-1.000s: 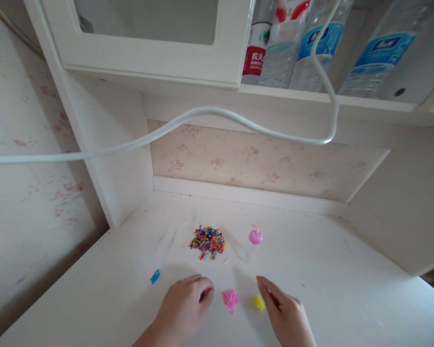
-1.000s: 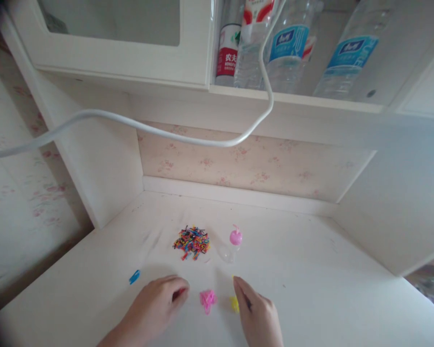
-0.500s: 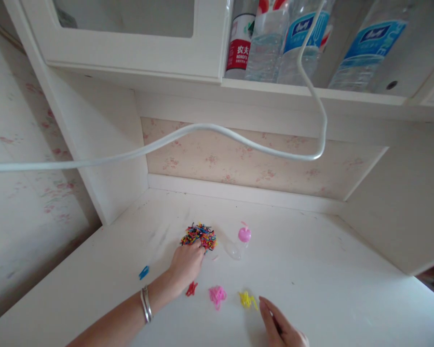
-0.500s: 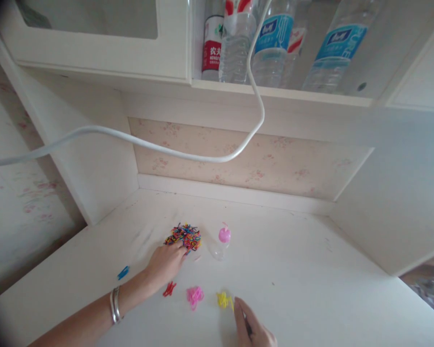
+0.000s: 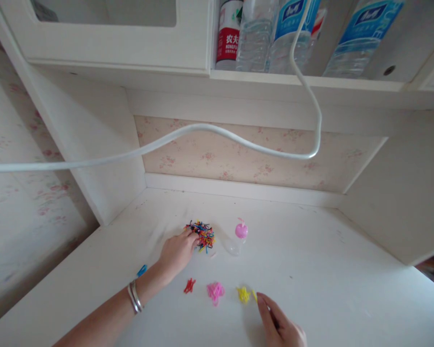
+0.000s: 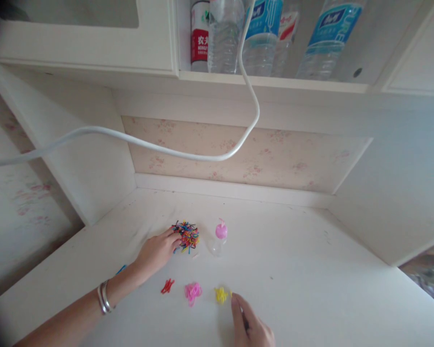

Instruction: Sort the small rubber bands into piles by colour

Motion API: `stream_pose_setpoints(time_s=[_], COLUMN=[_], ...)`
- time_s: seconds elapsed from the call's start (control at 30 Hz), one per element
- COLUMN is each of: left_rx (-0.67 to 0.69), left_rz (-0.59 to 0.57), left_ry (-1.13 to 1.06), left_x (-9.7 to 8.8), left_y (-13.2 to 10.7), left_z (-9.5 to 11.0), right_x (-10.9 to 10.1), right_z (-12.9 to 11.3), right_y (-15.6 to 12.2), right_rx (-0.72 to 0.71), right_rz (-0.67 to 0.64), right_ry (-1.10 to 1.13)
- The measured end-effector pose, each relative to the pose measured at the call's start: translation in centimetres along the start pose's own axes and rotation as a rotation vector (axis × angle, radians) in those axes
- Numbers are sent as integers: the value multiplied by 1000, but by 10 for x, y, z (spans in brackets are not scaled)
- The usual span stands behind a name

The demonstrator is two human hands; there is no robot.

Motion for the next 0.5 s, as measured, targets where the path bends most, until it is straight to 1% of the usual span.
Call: stream_pose_setpoints(time_s=[0.1, 0.2, 0.3, 0.4, 0.5], left_rx=[5, 48, 45, 25, 30], left_rz=[12, -29, -54, -56, -63], left_ry=[-1, 9, 28, 46, 64], left_x=[4, 13, 20, 23, 24], left_y=[-4, -7, -6, -2, -1], left_z=[0, 6, 11, 13, 12], right_x=[0, 1, 3, 2, 1], right_z=[-2, -1, 0, 0, -3], right_y=[-1, -1, -1, -1, -1], right_rx=[-3, -3, -6, -5, -13], right_rz=[0, 16, 17, -4, 5], right_ry=[-5, -9, 6, 11, 12])
Point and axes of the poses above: each hand's wrist, its own y-axis towards the middle knuckle, its own x-axis out of the palm, z = x × y, the point moved 2 cm from there along y, towards the middle knuckle, and after that the axes turned 10 degrees about -z, right-handed, at the moved point
